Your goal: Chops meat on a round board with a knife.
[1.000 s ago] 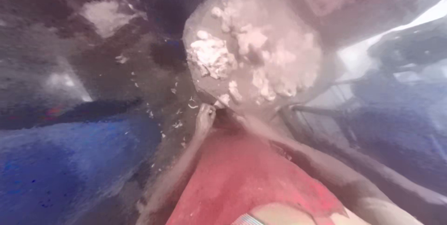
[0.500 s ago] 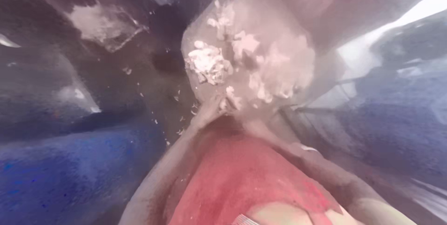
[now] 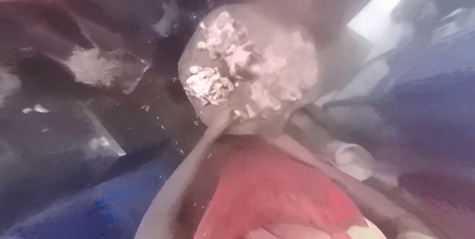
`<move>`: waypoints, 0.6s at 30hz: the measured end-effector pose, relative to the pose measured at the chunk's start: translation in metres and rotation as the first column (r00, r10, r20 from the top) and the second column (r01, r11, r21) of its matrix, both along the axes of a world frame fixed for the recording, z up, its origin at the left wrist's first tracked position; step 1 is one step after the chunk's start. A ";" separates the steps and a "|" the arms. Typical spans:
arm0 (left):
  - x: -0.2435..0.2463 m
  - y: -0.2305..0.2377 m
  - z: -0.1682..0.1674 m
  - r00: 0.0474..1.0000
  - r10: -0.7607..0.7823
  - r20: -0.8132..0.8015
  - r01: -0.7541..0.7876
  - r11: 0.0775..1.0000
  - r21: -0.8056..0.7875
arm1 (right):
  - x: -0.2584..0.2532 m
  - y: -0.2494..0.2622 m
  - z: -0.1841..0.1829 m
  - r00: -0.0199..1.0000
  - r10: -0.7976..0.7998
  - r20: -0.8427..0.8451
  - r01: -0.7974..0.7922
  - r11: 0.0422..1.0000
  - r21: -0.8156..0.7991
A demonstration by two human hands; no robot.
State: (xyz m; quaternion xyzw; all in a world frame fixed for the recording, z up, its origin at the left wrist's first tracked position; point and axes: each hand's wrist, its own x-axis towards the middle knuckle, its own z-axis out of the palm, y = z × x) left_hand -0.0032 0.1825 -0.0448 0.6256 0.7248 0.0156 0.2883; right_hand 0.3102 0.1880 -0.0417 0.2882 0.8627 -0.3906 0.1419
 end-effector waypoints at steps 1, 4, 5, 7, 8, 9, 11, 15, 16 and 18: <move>0.000 -0.003 0.017 0.995 0.038 0.097 -0.039 0.999 0.007 | 0.007 0.005 -0.001 0.999 0.013 0.034 -0.010 0.997 -0.079; 0.005 -0.025 0.066 0.858 0.357 0.368 -0.361 0.931 -0.060 | 0.023 0.022 -0.008 0.989 -0.069 0.133 0.106 0.951 -0.291; 0.008 -0.035 0.070 0.802 0.432 0.411 -0.445 0.893 -0.071 | 0.027 0.024 -0.012 0.976 -0.161 0.150 0.205 0.913 -0.352; 0.015 -0.053 0.053 0.746 0.505 0.435 -0.519 0.849 -0.095 | 0.035 0.025 -0.027 0.903 -0.386 0.190 0.430 0.780 -0.456; 0.017 -0.063 0.032 0.737 0.527 0.424 -0.531 0.839 -0.120 | 0.035 0.024 -0.035 0.854 -0.484 0.190 0.512 0.714 -0.479; 0.018 -0.075 0.006 0.728 0.556 0.401 -0.541 0.825 -0.162 | 0.033 0.024 -0.040 0.822 -0.542 0.178 0.556 0.691 -0.463; 0.021 -0.099 -0.037 0.698 0.622 0.354 -0.568 0.782 -0.256 | 0.017 0.025 -0.032 0.824 -0.553 0.120 0.554 0.746 -0.369; 0.030 -0.134 -0.063 0.621 0.702 0.348 -0.633 0.711 -0.305 | -0.013 0.030 0.037 0.881 -0.463 -0.102 0.429 0.870 -0.241; 0.032 -0.138 -0.064 0.616 0.706 0.349 -0.639 0.707 -0.304 | -0.019 0.030 0.051 0.884 -0.431 -0.180 0.392 0.894 -0.216; 0.029 -0.140 -0.063 0.604 0.692 0.396 -0.632 0.718 -0.291 | -0.032 0.035 0.078 0.872 -0.365 -0.326 0.317 0.929 -0.191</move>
